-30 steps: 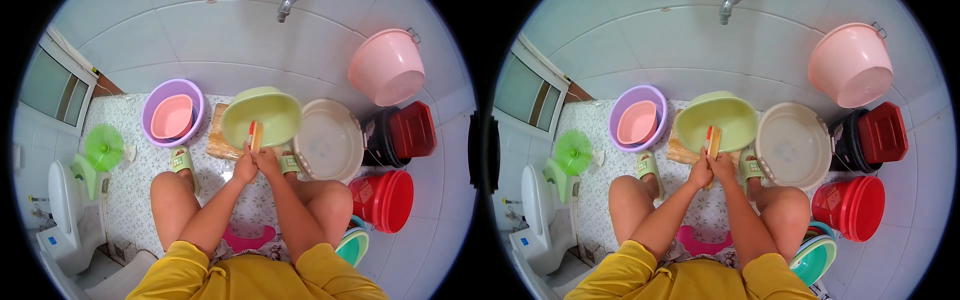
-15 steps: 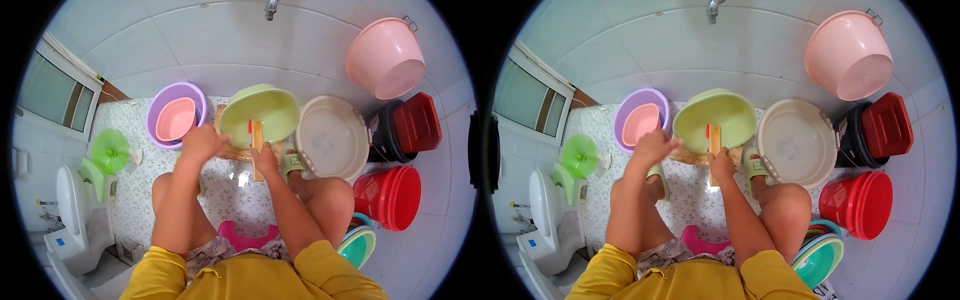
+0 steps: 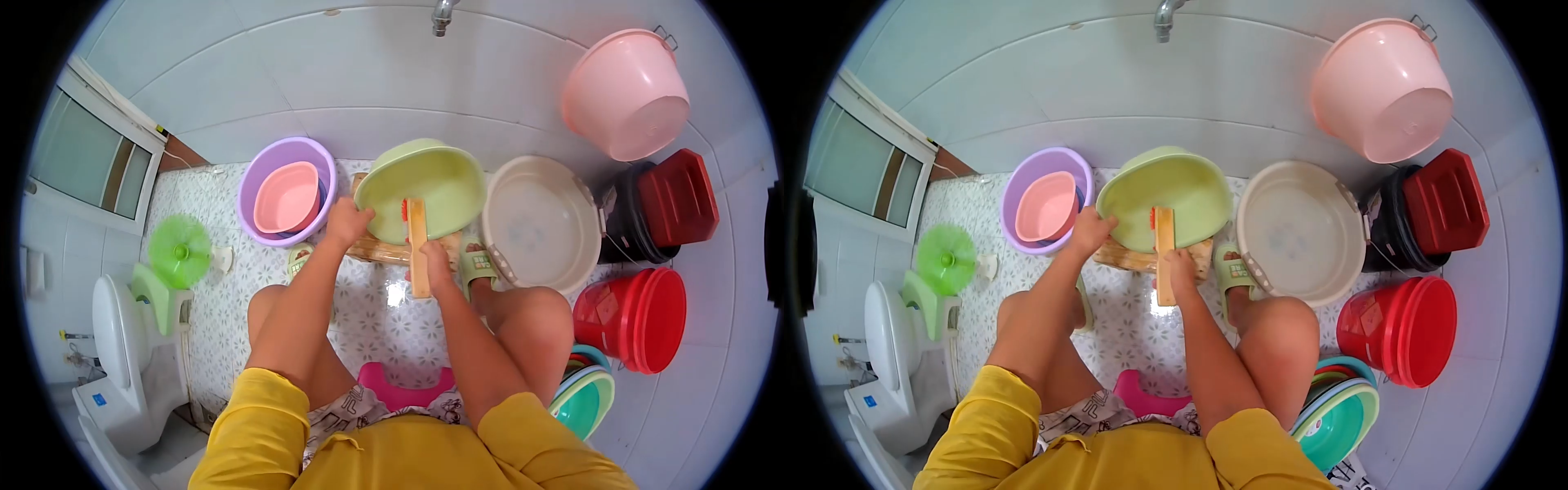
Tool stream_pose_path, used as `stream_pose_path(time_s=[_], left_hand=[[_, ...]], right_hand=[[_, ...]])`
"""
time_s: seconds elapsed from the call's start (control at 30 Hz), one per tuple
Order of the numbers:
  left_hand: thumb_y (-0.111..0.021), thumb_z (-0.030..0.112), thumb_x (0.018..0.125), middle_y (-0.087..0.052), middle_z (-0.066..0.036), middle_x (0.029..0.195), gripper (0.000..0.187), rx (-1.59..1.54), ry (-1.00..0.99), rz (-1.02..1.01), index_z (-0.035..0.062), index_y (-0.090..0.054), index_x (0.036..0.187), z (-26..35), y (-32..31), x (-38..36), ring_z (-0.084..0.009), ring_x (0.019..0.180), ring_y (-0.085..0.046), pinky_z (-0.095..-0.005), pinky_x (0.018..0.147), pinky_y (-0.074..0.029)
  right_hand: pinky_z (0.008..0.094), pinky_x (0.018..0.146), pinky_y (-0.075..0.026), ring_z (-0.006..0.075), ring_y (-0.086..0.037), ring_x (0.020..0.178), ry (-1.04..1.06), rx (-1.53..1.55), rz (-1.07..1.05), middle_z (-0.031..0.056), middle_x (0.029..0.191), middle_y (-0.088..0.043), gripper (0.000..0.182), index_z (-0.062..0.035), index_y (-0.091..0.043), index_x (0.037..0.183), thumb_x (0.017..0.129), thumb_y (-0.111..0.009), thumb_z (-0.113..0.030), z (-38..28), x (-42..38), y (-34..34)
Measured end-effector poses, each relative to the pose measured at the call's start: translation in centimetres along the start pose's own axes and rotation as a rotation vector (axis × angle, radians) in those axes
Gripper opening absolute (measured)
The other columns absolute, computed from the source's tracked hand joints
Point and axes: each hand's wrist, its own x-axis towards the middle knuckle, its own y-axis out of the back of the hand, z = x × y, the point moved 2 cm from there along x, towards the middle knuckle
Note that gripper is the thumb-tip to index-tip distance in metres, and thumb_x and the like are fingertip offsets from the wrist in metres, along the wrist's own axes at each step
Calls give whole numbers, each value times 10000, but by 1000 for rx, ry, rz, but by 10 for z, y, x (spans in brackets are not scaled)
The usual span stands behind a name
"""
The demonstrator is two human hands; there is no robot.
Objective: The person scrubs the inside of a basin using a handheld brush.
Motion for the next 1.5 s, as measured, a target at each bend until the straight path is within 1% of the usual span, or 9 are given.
stream_pose_path(time_s=[0.1, 0.37, 0.67, 0.9, 1.07, 1.2, 1.27, 1.37, 1.5], left_hand=[[-620, 117, 690, -647, -218, 905, 343, -283, -31, 107, -16, -623, 1006, -16, -15, -3, -306, 755, -646, -375, 697, -494], [-544, 32, 695, -642, -154, 945, 396, -560, 115, -14, -27, -572, 1085, -33, -34, -3, -241, 890, -611, -330, 781, -467], [-493, 16, 742, -599, -151, 1039, 478, -609, 102, -155, 35, -473, 1220, -29, -32, -18, -241, 889, -605, -325, 687, -515], [-483, 4, 772, -591, -108, 977, 490, -661, 216, -165, 89, -443, 1253, -29, -31, -24, -199, 760, -608, -287, 530, -530], [-489, 1, 768, -595, -109, 971, 484, -642, 194, -172, 90, -456, 1242, -31, -28, -24, -190, 737, -609, -281, 514, -523], [-517, -4, 769, -583, -145, 952, 417, -648, 150, -156, -16, -443, 1179, -27, -27, -27, -217, 675, -618, -277, 499, -534], [-520, -3, 771, -584, -143, 943, 415, -648, 159, -137, -16, -444, 1179, -30, -29, -27, -216, 666, -616, -277, 499, -533], [-524, 1, 777, -585, -138, 933, 408, -654, 185, -144, -14, -445, 1177, -38, -33, -23, -213, 661, -615, -277, 503, -532], [-528, 13, 785, -584, -138, 941, 388, -675, 186, -173, -15, -452, 1165, -41, -36, -21, -209, 669, -614, -278, 509, -532]], right_hand=[[332, 419, -506, 227, -590, 602, 27, 192, -87, 141, 930, -536, 447, -21, -426, 1095, 737, -645, -177, 4, 4, -3], [455, 839, -424, 370, -557, 929, 598, -771, 414, 210, 1053, -525, 771, -139, -274, 1364, 691, -649, -150, -15, -15, -13], [479, 755, -470, 386, -585, 878, 374, -1284, 412, 218, 994, -560, 760, -270, -251, 1404, 738, -605, -177, -31, -32, -20], [402, 660, -498, 279, -626, 717, 653, -1059, 93, 163, 855, -635, 744, -260, -297, 1403, 732, -596, -143, -8, -17, -25], [202, 578, -432, 74, -498, 658, 295, -325, -269, 19, 909, -578, 735, -121, -290, 1407, 756, -621, -44, -3, -18, -29], [293, 657, -482, 169, -573, 699, 436, -416, -208, 79, 901, -601, 719, -130, -313, 1398, 763, -649, -139, 12, -4, -17], [361, 774, -466, 274, -600, 846, 831, -655, 106, 156, 981, -606, 718, -72, -288, 1394, 768, -634, -134, 16, 1, -11], [324, 880, -403, 267, -511, 1068, 649, -619, 317, 202, 1134, -524, 541, 32, -404, 1265, 780, -610, -89, 6, -11, -12], [348, 773, -476, 295, -591, 928, 585, -596, 433, 205, 983, -572, 366, 33, -471, 1092, 773, -591, -100, 4, -2, -6]])
